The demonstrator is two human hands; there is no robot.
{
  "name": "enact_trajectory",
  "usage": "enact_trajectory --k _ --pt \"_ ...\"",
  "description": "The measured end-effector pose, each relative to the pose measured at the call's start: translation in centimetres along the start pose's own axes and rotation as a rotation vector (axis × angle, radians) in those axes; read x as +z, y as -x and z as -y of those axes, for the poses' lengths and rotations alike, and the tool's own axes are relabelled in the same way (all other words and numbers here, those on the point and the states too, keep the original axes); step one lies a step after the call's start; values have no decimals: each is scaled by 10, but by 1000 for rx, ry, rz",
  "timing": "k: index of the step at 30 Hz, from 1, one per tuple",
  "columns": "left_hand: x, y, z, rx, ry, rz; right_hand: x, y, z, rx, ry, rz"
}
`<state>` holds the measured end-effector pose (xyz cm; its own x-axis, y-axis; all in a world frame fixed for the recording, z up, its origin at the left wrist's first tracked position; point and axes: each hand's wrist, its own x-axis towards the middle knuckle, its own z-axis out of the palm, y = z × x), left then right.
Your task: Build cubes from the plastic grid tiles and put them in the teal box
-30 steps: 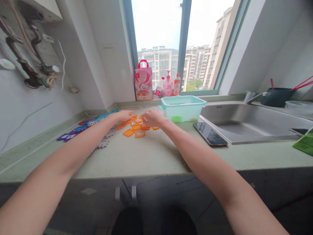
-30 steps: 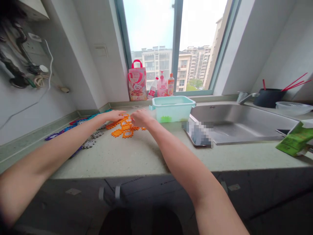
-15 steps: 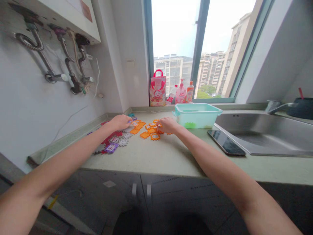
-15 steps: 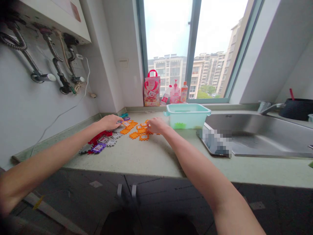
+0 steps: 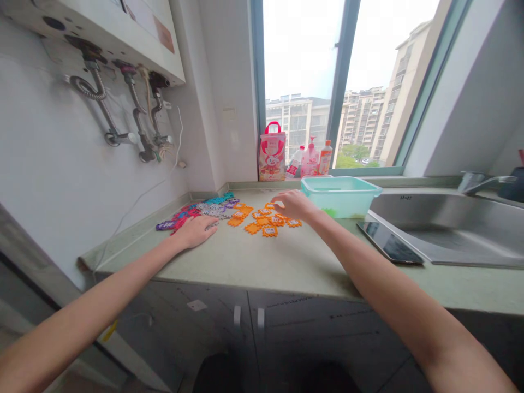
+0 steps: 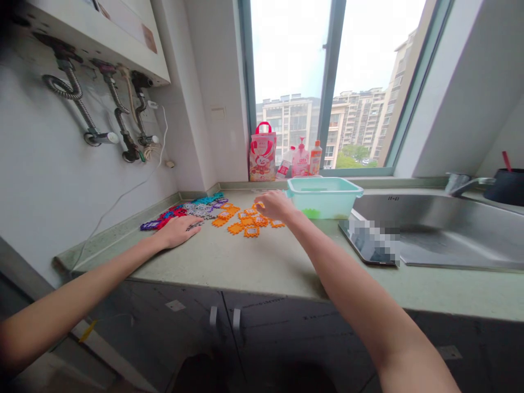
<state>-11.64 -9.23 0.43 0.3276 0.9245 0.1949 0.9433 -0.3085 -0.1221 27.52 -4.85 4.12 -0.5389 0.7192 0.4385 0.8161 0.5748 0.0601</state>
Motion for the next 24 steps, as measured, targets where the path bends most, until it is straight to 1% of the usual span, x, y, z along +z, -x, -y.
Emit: enact_trajectory --k 2,3,5,6,7,9,11,13,16,18,21,24 --pt "-7 -9 2 1 -60 -84 -6 10 2 -5 -70 -76" --pt "-10 -16 0 3 -92 -132 -6 16 3 -25 -95 -87" --pt "-15 -39 -12 8 -129 -199 -2 27 5 -88 -110 -61" --pt "-16 -53 -20 20 -132 -190 0 30 5 -110 -110 -45" --pt "-16 -70 -29 17 -136 -154 2 33 5 -122 -110 -35" --pt "-11 -103 -44 9 -121 -21 3 34 3 -110 -112 -33" --pt "-1 -130 -54 30 -73 39 2 33 -1 -94 -113 -26" --pt "13 -147 -56 60 -26 64 2 31 -5 -82 -111 0" --pt "32 -155 -48 106 72 57 5 30 -9 -64 -102 41" --pt "40 -155 -40 126 131 60 10 31 -11 -48 -101 67" --pt "42 -154 -36 104 145 114 17 32 -13 -31 -129 101" --pt "40 -149 -45 30 129 161 24 31 -17 -28 -183 106"
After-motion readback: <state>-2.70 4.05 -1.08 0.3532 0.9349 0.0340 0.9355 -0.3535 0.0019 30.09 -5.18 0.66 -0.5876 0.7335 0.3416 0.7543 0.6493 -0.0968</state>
